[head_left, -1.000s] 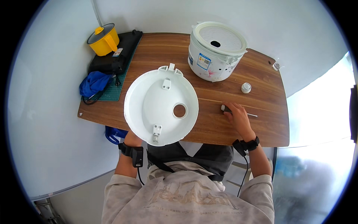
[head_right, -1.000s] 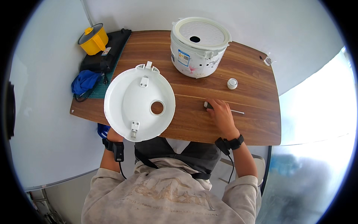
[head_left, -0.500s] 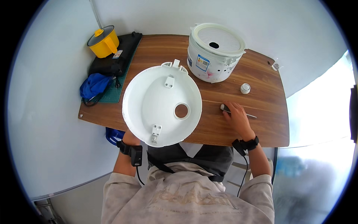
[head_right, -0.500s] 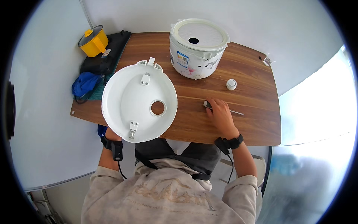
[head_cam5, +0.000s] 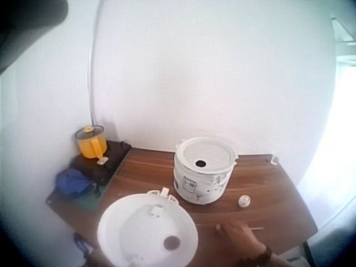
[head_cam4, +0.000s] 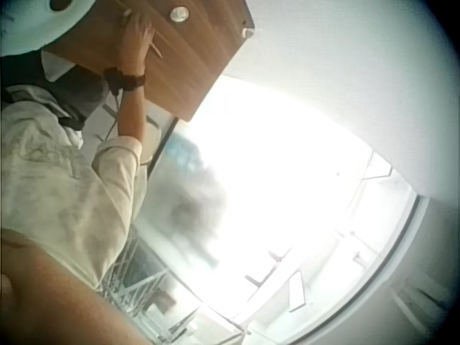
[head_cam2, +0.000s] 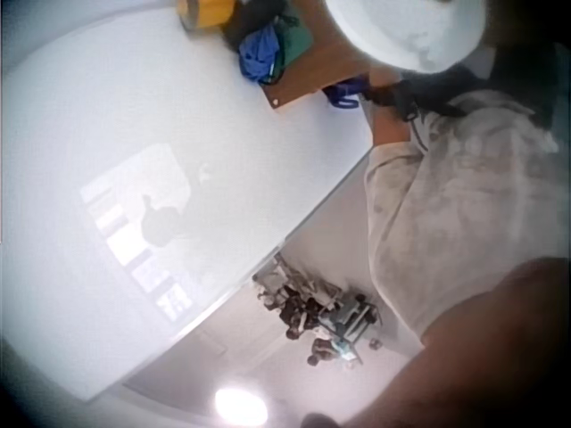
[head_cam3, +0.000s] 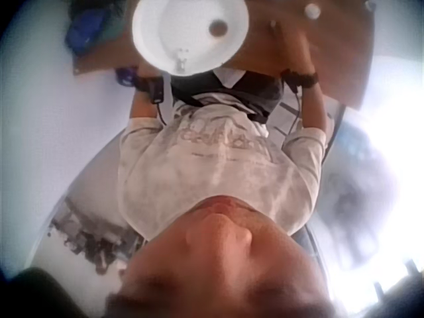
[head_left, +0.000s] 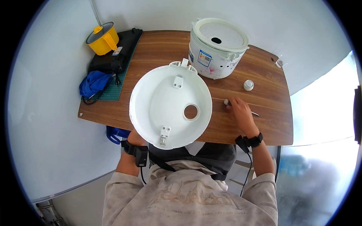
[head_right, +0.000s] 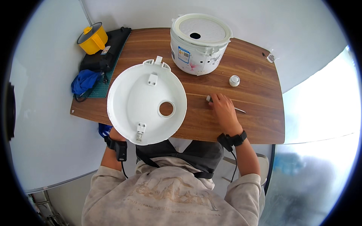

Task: The person assembles a white rice cooker by attaching a small white cap, securing a perforated metal plate with screws, and placing the lid on the main body. They then handle a yellow pot, removing its glass lid and using a screwdriver on the pot's base.

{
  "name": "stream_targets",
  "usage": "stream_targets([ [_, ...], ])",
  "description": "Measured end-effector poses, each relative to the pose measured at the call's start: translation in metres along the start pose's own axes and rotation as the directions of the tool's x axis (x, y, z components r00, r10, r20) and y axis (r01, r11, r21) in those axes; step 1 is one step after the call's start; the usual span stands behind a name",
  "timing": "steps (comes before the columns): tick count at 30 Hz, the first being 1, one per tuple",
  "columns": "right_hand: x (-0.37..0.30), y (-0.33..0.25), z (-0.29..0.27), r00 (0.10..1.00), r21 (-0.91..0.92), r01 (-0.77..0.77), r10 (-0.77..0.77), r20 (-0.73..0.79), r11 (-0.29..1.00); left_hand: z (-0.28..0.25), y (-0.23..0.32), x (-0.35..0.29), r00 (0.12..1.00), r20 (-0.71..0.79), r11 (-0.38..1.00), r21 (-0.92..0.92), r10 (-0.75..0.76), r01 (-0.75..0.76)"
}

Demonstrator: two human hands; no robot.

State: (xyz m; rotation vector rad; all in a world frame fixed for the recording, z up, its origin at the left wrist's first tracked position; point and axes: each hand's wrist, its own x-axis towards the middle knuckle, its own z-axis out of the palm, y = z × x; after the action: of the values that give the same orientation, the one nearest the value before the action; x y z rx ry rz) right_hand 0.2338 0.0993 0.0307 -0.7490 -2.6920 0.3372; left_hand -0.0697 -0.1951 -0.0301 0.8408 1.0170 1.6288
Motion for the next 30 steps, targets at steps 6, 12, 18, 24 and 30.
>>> stream_targets([
  [6,0.016,-0.038,-0.038,0.979,0.178,0.073,-0.037,-0.2,0.981,0.003,-0.011,0.001,0.999,0.035,0.999,0.038,-0.016,0.015],
  [12,0.02,-0.071,-0.066,0.986,0.388,0.0,0.065,-0.155,0.922,0.007,-0.023,0.005,0.997,0.067,0.996,0.084,-0.026,0.021],
  [18,0.022,-0.073,-0.055,0.996,0.487,-0.044,0.078,-0.05,0.873,0.007,-0.034,0.007,0.996,0.09,0.992,0.13,-0.016,0.004],
  [24,0.018,-0.072,-0.054,0.987,0.561,-0.148,0.155,0.035,0.815,0.013,-0.038,0.007,0.996,0.084,0.996,0.081,-0.036,0.029],
  [30,0.019,-0.073,-0.054,0.988,0.549,-0.144,0.151,0.032,0.823,0.019,-0.033,0.006,0.995,0.079,0.998,-0.007,-0.064,0.064],
])
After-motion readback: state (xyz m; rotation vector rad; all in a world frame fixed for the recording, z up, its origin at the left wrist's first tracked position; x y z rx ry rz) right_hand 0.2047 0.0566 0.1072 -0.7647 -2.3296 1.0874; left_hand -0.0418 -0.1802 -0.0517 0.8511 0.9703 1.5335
